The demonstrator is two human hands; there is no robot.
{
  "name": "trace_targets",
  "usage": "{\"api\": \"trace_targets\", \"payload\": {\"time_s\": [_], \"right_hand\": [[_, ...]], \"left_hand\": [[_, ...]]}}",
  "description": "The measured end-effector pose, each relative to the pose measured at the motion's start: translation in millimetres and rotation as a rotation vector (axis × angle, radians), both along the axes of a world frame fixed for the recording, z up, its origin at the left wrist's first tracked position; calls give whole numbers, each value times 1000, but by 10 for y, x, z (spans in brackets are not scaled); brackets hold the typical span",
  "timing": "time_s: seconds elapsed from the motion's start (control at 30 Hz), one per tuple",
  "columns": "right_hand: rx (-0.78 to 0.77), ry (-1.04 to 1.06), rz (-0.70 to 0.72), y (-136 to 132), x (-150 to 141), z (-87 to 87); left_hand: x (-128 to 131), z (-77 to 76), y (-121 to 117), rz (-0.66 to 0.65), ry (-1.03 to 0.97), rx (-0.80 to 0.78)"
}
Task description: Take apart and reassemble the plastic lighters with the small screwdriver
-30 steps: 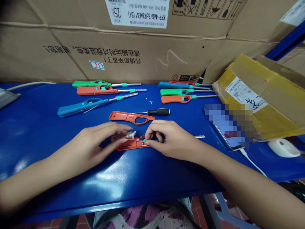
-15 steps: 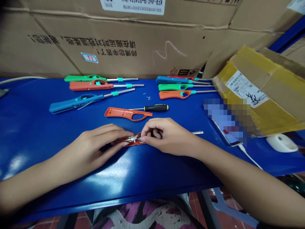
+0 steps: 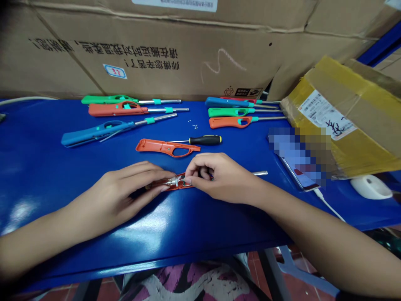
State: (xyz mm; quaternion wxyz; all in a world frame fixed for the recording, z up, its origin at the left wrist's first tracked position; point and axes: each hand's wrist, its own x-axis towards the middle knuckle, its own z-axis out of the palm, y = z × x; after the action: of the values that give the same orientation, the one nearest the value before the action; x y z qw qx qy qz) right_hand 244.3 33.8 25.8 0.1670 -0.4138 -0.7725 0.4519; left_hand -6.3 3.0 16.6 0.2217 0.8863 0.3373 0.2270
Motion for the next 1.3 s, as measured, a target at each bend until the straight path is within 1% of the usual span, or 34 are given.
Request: {"api": "trace_targets", "payload": {"time_s": [0.37, 0.77, 1.3], "right_hand": [[-22, -3, 3, 3, 2, 18], [-11, 9, 1, -13, -2, 9], [-38, 10, -8, -5, -6, -4]], "left_hand": [[2, -1, -5, -5, -9, 1], [-1, -17, 5, -5, -3, 4], [4, -23, -1, -1, -6, 7]]}}
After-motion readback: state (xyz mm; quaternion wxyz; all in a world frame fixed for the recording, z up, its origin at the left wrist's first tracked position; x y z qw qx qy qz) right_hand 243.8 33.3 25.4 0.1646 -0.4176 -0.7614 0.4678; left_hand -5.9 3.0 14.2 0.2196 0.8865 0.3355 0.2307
